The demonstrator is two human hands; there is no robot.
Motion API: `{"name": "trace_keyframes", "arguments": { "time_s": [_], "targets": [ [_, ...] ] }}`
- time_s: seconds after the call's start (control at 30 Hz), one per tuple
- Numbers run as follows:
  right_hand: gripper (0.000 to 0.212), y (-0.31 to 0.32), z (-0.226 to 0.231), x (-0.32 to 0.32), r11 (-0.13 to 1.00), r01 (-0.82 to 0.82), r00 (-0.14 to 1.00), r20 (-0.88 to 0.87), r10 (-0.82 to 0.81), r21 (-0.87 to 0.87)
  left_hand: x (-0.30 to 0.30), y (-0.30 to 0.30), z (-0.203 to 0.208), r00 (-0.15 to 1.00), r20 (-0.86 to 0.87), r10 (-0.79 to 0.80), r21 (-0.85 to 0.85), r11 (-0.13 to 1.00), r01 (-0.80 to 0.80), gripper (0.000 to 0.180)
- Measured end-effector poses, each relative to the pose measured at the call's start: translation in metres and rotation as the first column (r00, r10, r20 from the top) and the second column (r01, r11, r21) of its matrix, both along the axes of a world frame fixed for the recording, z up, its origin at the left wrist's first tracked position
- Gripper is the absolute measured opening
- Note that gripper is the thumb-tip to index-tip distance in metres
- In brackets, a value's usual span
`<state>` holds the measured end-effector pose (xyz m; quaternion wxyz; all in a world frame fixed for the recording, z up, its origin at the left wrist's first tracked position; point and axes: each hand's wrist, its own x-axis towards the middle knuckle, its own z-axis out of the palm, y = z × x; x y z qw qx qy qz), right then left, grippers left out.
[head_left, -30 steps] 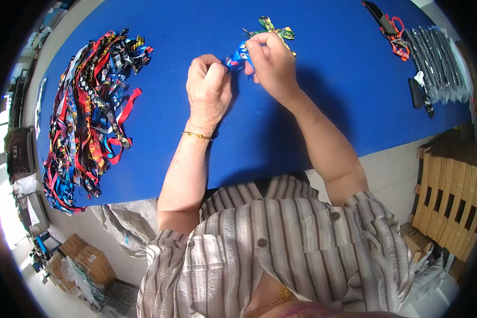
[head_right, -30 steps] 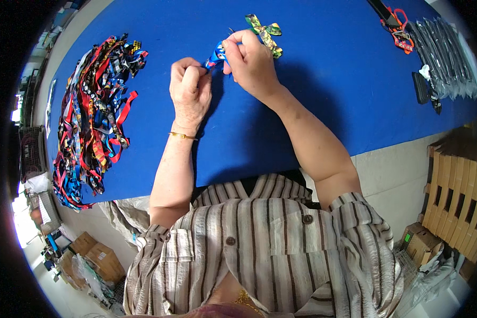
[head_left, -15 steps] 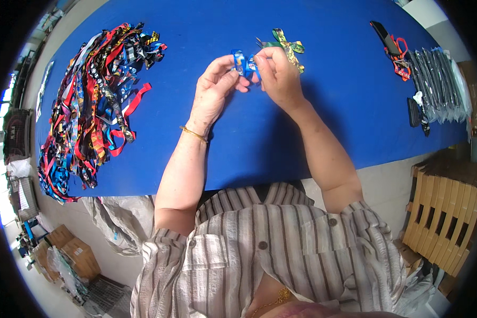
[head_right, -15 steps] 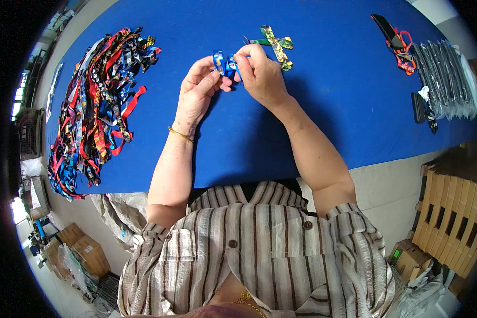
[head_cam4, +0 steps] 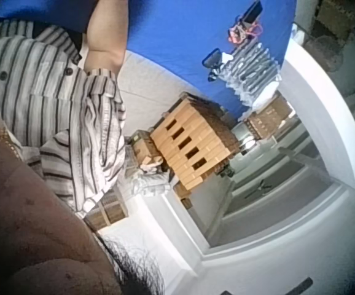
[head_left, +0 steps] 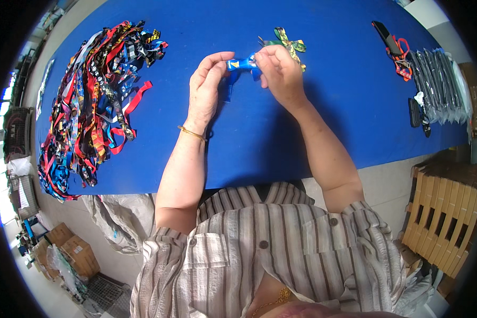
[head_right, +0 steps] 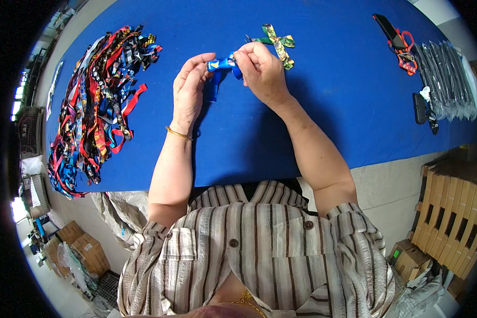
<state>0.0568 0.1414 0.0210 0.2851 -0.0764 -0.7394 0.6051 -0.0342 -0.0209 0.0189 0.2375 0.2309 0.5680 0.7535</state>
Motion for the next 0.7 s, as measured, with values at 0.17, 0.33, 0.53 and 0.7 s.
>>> {"name": "trace_keyframes", "arguments": {
  "time_s": [0.17,0.33,0.53,0.7],
  "targets": [
    [0.014,-0.006,-0.001,-0.001,0.994,-0.010,0.999,0.036,0.014,-0.108,0.007,0.004,0.006,0.999,0.015,-0.042,-0.013,0.999,0.042,0.037],
    [0.015,-0.007,-0.002,-0.001,0.978,-0.055,0.997,0.038,0.064,-0.202,0.007,0.008,0.001,0.994,0.046,-0.097,0.023,0.995,0.096,0.033],
    [0.018,-0.009,0.004,0.002,0.981,-0.094,0.979,0.164,0.122,-0.172,0.002,0.005,-0.005,0.994,0.062,-0.095,0.045,0.995,0.092,0.031],
    [0.019,-0.010,0.005,0.002,0.965,-0.076,0.982,0.146,0.116,-0.251,0.002,0.007,-0.001,0.983,0.152,-0.105,0.091,0.992,0.092,0.031]
  ]
}}
